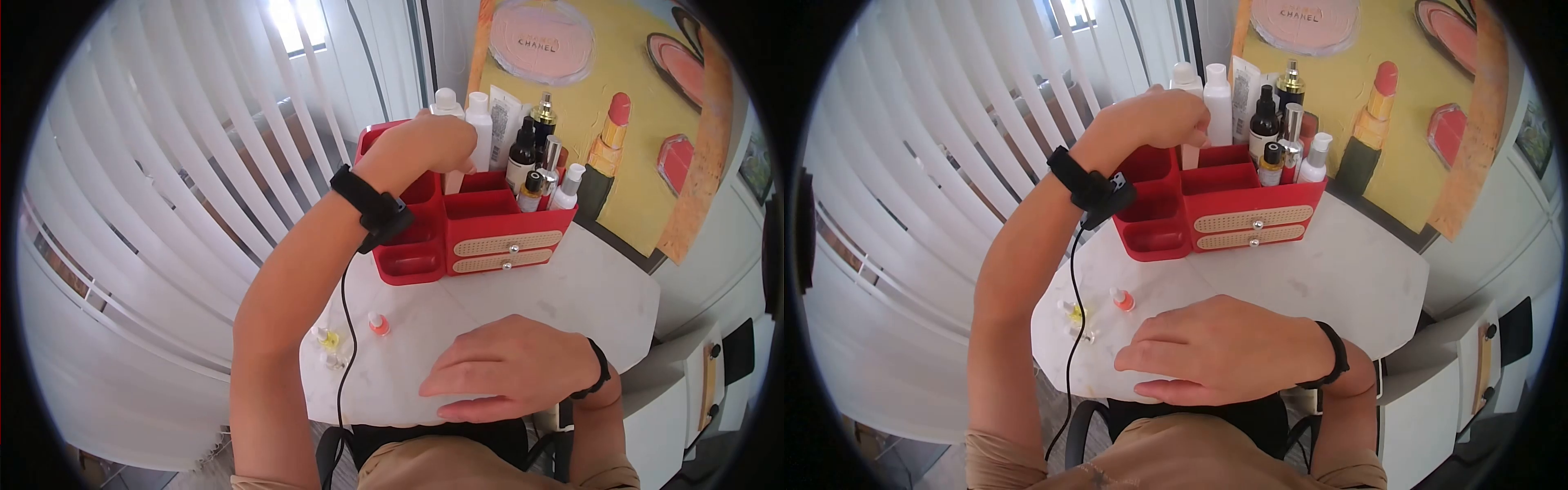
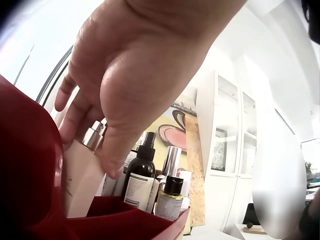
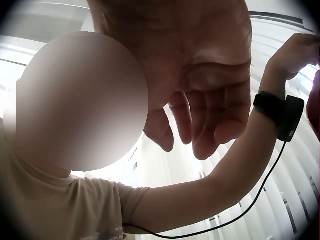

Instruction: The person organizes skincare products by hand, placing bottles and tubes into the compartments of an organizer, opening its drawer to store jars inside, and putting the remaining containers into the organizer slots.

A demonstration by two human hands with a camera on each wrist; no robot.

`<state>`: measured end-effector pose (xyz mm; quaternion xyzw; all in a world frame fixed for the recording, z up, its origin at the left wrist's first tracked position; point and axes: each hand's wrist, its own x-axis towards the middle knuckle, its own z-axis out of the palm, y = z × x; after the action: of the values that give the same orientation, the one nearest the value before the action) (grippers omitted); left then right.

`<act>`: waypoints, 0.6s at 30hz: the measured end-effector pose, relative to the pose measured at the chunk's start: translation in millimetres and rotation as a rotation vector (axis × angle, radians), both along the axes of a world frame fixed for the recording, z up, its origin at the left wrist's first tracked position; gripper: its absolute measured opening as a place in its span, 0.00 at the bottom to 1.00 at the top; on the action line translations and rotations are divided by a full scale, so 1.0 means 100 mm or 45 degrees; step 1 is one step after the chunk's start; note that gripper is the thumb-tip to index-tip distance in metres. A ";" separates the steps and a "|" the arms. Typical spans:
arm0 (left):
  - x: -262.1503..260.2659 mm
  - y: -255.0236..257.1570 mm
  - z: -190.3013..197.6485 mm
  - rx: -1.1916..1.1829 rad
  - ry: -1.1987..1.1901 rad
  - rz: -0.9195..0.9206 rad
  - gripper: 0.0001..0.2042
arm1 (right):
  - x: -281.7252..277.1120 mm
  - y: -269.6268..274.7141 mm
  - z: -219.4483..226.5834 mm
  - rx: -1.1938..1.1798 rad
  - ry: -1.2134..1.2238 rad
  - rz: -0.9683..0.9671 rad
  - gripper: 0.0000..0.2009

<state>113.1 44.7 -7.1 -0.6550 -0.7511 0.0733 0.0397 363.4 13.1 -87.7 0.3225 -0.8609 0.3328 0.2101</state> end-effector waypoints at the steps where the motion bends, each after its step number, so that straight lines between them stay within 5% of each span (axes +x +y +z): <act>1: -0.06 0.03 -0.04 0.023 -0.018 0.006 0.17 | -0.01 0.00 -0.01 -0.002 -0.001 0.001 0.14; 18: -0.42 0.07 0.00 -0.023 -0.305 -0.169 0.18 | -0.10 0.00 -0.06 0.047 0.002 -0.037 0.17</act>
<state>71.5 51.5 -6.9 -0.7075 -0.7049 -0.0014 -0.0513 353.8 13.5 -94.1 0.3141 -0.8712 0.3135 0.2097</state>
